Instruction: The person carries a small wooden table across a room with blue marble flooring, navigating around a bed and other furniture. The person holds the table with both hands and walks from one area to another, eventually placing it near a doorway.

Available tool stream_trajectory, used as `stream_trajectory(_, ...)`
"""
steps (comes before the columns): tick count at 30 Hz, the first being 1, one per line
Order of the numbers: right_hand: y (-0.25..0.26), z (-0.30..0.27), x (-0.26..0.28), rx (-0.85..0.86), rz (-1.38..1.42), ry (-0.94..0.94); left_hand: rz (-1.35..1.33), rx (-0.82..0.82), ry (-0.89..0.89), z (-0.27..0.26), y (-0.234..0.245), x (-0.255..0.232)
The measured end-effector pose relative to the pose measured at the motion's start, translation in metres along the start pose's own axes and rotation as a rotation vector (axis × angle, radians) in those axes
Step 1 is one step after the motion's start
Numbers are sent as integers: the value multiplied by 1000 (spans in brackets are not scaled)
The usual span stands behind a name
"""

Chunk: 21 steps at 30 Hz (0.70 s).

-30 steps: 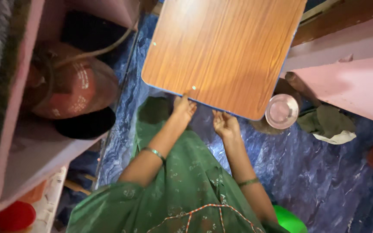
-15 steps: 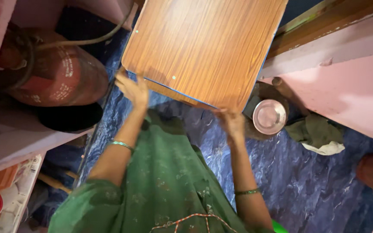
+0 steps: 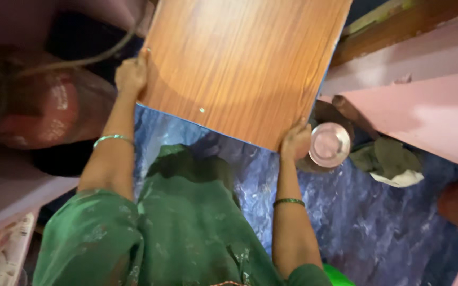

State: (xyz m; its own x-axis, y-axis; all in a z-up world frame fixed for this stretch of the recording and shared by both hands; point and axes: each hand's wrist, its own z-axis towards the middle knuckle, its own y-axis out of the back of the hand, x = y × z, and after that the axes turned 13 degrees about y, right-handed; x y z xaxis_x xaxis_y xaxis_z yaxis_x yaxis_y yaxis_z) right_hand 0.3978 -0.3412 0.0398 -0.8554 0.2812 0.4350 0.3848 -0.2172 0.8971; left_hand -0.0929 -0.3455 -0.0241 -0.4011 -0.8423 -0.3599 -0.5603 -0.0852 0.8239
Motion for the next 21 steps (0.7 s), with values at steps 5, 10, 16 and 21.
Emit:
stream_trajectory(5, -4, 15, -51, -31, 11, 75, -80, -31, -17, -43, -4, -7)
stream_trajectory(10, 15, 48, -126, -15, 13, 143, -239, 24, -42, -133, -12, -45)
stream_trajectory(16, 27, 64, -154, -125, -40, 264, -250, -16, -25, -180, -20, -68)
stream_trajectory(21, 38, 69, -146, -60, -52, 261, -181, -20, -51, -179, -35, -49)
